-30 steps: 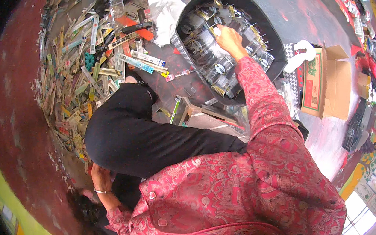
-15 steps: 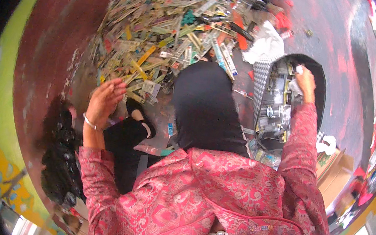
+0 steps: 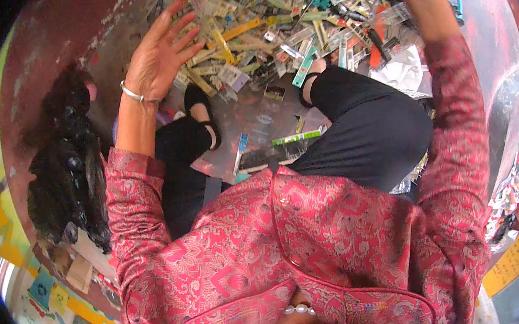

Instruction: The person wipes plastic-wrapped items with a cloth dipped in a bucket of water and sorts them into different containers while sitting on the floor.

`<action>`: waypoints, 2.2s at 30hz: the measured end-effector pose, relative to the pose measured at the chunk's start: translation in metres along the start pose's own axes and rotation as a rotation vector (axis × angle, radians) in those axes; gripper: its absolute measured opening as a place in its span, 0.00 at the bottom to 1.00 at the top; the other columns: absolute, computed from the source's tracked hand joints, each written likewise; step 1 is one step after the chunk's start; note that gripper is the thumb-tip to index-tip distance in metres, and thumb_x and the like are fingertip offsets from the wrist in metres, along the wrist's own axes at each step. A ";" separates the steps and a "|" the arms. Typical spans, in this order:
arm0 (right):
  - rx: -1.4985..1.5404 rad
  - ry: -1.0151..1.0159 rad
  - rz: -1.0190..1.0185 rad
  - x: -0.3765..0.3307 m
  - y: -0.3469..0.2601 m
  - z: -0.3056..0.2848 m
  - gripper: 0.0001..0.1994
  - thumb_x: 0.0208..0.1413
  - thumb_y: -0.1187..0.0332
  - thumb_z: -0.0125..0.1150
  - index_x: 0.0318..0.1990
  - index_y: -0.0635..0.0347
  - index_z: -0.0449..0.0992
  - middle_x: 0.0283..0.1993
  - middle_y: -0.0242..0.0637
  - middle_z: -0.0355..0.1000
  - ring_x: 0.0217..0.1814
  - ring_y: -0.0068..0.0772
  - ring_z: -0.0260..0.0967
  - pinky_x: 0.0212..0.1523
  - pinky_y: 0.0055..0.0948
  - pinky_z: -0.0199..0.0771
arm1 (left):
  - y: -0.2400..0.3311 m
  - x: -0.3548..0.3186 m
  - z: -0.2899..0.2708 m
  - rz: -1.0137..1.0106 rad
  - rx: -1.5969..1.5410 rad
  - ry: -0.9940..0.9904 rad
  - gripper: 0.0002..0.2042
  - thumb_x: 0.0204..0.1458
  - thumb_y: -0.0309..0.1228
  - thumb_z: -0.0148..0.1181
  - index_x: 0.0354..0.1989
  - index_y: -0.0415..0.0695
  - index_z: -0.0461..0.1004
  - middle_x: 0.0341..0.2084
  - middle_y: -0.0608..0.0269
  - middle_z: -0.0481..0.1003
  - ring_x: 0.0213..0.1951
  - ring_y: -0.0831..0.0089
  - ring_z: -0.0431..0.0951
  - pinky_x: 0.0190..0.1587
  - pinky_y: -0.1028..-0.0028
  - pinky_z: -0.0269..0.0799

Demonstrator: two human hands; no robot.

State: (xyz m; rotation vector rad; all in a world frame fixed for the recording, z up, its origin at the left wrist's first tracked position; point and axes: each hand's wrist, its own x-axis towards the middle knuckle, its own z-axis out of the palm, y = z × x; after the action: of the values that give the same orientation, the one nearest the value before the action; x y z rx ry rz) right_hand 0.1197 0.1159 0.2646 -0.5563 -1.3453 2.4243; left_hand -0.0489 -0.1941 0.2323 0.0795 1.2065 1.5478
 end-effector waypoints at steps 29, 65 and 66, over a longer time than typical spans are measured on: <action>-1.448 0.233 -0.273 0.026 0.208 -0.136 0.09 0.40 0.66 0.55 0.28 0.59 0.75 0.25 0.42 0.70 0.28 0.35 0.69 0.29 0.29 0.67 | -0.008 0.024 -0.006 -0.298 -0.110 0.133 0.21 0.52 0.36 0.44 0.52 0.37 0.57 0.47 0.49 0.64 0.48 0.63 0.67 0.50 0.68 0.62; -1.363 0.702 0.330 0.030 0.254 -0.147 0.20 0.38 0.49 0.56 0.27 0.59 0.75 0.29 0.49 0.71 0.34 0.47 0.70 0.33 0.39 0.69 | -0.021 0.021 0.002 -0.343 0.065 0.121 0.17 0.51 0.32 0.47 0.47 0.36 0.62 0.38 0.55 0.70 0.41 0.67 0.70 0.46 0.71 0.64; -1.346 0.745 0.245 0.037 0.259 -0.147 0.19 0.38 0.50 0.56 0.27 0.60 0.75 0.29 0.49 0.71 0.33 0.47 0.70 0.33 0.39 0.69 | -0.021 0.020 0.002 -0.343 0.062 0.123 0.17 0.51 0.32 0.47 0.47 0.36 0.62 0.38 0.56 0.70 0.41 0.67 0.71 0.46 0.70 0.65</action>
State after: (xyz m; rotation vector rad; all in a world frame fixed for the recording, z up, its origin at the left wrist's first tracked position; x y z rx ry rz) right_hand 0.1360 0.1092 -0.0348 -1.7264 -2.3479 0.8164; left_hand -0.0405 -0.1807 0.2079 -0.1762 1.2896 1.2297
